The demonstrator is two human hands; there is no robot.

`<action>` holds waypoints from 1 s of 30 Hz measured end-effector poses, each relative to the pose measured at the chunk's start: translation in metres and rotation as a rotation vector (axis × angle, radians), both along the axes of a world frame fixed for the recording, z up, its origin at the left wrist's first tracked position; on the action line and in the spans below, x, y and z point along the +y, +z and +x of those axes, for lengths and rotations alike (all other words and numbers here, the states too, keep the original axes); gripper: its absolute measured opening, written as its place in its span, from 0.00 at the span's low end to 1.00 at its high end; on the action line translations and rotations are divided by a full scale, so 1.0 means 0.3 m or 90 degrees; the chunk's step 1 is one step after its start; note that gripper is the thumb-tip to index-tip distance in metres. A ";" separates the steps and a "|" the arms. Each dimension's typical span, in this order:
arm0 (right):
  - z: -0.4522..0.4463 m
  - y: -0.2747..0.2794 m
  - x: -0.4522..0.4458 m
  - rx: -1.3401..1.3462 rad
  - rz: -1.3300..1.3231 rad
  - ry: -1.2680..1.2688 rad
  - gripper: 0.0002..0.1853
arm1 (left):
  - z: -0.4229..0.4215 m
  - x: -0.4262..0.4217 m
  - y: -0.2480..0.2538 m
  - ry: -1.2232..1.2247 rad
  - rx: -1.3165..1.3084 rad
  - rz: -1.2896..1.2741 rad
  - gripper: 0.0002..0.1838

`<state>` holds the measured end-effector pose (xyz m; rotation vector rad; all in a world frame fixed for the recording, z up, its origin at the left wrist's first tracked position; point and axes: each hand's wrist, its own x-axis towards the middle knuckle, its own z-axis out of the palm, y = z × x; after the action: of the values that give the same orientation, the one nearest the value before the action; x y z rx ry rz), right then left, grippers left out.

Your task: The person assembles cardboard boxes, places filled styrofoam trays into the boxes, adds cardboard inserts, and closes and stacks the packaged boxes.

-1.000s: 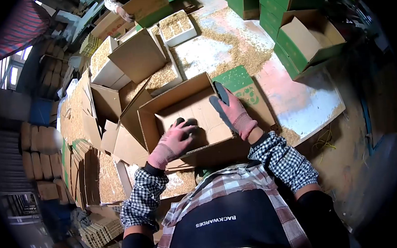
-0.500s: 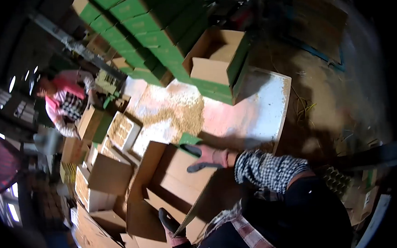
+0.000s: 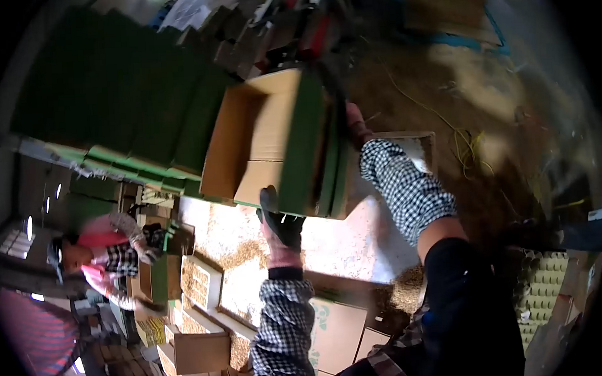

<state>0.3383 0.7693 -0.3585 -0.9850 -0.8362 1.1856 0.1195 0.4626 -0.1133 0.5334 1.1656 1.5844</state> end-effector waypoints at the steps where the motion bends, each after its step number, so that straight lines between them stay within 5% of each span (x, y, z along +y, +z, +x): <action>1: -0.010 -0.147 0.072 0.194 -0.061 0.058 0.21 | -0.002 0.065 -0.022 -0.044 -0.079 -0.070 0.33; 3: -0.053 0.284 -0.224 -0.257 -0.119 -0.123 0.20 | -0.052 0.062 -0.033 -0.114 -0.093 -0.152 0.33; 6: -0.012 -0.017 -0.114 0.050 0.092 -0.118 0.20 | -0.053 -0.114 0.105 -0.091 -0.061 -0.161 0.31; 7: 0.027 0.083 -0.218 -0.088 0.093 -0.120 0.20 | -0.086 -0.232 0.116 -0.053 0.003 -0.165 0.29; 10: 0.142 0.415 -0.609 -0.475 0.133 -0.152 0.25 | -0.162 -0.803 0.137 0.106 0.843 -0.113 0.23; 11: 0.138 0.427 -0.824 -0.587 0.157 -0.054 0.29 | -0.178 -1.000 0.142 0.133 1.060 -0.280 0.30; 13: 0.056 0.455 -1.258 -0.799 0.224 0.388 0.40 | -0.192 -1.466 -0.141 0.385 1.005 -0.669 0.39; 14: 0.001 0.521 -1.446 -0.821 0.244 0.642 0.46 | -0.082 -1.538 -0.298 0.396 0.979 -0.519 0.44; 15: -0.050 0.574 -1.574 -0.766 0.232 0.783 0.52 | 0.029 -1.610 -0.423 0.250 1.012 -0.560 0.47; 16: -0.077 0.556 -1.599 -0.670 0.138 0.716 0.46 | 0.154 -1.613 -0.483 0.103 1.039 -0.581 0.50; 18: -0.174 0.622 -1.560 -0.275 -0.010 0.618 0.22 | 0.164 -1.492 -0.187 -0.252 1.039 -0.682 0.48; 20: -0.211 0.835 -1.489 -0.137 -0.371 0.589 0.16 | 0.037 -1.543 -0.025 -0.213 1.095 -0.482 0.42; 21: -0.190 0.839 -1.455 -0.041 -0.289 0.654 0.17 | -0.014 -1.591 0.010 -0.142 1.046 -0.405 0.35; 23: -0.231 1.106 -1.556 -0.159 -0.104 0.659 0.26 | -0.083 -1.636 0.253 -0.189 1.010 -0.277 0.26; 25: -0.269 1.111 -1.583 -0.222 0.199 0.669 0.32 | -0.146 -1.746 0.418 -0.283 0.719 -0.074 0.20; 26: -0.265 0.988 -1.572 -0.548 0.372 0.488 0.34 | -0.162 -1.783 0.456 -0.210 0.710 -0.007 0.16; 27: -0.332 1.023 -1.661 -0.535 0.353 0.567 0.30 | -0.212 -1.849 0.402 -0.178 0.772 -0.088 0.22; 29: -0.408 0.932 -1.730 -0.207 -0.135 0.731 0.27 | -0.234 -1.843 0.321 -0.136 0.786 -0.160 0.34; 30: -0.453 0.883 -1.767 -0.231 -0.104 0.723 0.26 | -0.218 -1.870 0.232 -0.231 0.825 -0.243 0.49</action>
<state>0.2026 0.2391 -0.0936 -0.8552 -1.7250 2.0772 0.0541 -0.0984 -0.0438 1.5019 2.0713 0.5430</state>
